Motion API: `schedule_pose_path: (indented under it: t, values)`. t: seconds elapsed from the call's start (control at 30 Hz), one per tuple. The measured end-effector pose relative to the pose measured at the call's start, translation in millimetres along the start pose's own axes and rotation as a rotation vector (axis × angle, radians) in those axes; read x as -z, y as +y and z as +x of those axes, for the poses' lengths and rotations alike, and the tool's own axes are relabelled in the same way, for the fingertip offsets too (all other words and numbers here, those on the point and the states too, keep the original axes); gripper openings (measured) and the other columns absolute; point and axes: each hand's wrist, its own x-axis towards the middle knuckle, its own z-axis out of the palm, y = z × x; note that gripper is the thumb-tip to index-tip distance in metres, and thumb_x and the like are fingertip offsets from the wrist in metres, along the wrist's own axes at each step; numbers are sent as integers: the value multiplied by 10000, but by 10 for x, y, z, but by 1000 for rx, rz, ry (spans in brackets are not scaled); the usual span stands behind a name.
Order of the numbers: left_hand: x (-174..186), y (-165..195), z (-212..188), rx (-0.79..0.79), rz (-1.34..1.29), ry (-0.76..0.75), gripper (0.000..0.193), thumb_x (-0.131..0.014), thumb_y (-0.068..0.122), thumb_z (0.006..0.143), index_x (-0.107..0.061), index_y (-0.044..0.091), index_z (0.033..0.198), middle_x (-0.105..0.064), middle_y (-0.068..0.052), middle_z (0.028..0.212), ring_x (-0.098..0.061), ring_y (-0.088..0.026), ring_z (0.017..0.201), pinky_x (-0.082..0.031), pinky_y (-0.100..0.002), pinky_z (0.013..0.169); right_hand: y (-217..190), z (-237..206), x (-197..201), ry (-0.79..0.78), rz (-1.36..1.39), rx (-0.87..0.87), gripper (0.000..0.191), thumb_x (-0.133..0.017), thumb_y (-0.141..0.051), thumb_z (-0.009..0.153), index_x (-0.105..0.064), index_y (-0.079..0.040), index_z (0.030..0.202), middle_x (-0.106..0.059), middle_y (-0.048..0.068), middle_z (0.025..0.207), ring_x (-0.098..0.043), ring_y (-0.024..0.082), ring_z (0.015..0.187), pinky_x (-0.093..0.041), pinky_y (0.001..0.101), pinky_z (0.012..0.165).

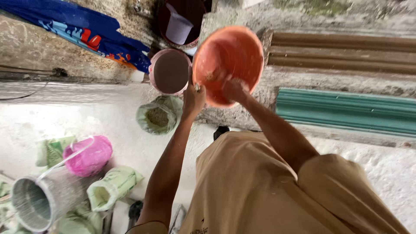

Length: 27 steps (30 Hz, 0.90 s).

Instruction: The person scrapes residue from an orange plastic basin, scoops white powder from a woven sack into the basin, pours water from a plastic scoop, and mixes a slurry by hand. They then brush the liquid onto wooden mold strips on the workbench and return to mixing the slurry in the basin.

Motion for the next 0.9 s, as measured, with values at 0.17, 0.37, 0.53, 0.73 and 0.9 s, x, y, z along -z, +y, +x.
schedule_pose_path:
  t: [0.17, 0.37, 0.53, 0.73, 0.9]
  values:
    - [162, -30, -67, 886, -439, -516, 493, -550, 186, 945, -482, -115, 1329, -706, -228, 827, -741, -314, 562, -604, -365, 437, -251, 1, -241, 160, 134, 251, 293, -707, -258, 668, -692, -145, 938, -730, 67, 969, -687, 277, 1012, -583, 418, 767]
    - [99, -147, -130, 623, -380, -641, 433, -565, 199, 920, -565, -87, 1245, -704, -242, 731, -732, -341, 537, -608, -422, 513, -637, 53, -219, 194, 730, -217, 315, -556, -375, 1072, -680, -105, 1177, -716, 136, 1112, -711, 305, 1014, -571, 428, 865]
    - [-67, -253, -140, 387, -109, -517, 313, -679, 248, 929, -698, -61, 975, -693, -295, 748, -714, -415, 723, -587, -496, 650, -243, -98, 240, -128, 446, -40, 383, -506, -352, 1059, -550, -156, 1386, -717, 196, 1135, -713, 349, 1018, -563, 510, 886]
    - [-55, 94, -167, 399, -181, -689, 380, -642, 236, 952, -560, -33, 1207, -700, -244, 737, -740, -368, 649, -595, -450, 571, 116, -254, 325, -45, 143, -56, 408, -453, -224, 1048, -507, -140, 1444, -705, 235, 1132, -739, 347, 858, -627, 528, 700]
    - [-10, 245, -190, 322, -207, -604, 323, -652, 203, 961, -652, -79, 1120, -707, -252, 708, -747, -341, 625, -616, -414, 535, -204, -523, -117, -284, 69, -122, 383, -415, -188, 1051, -524, -94, 1406, -754, 186, 867, -763, 291, 742, -626, 478, 618]
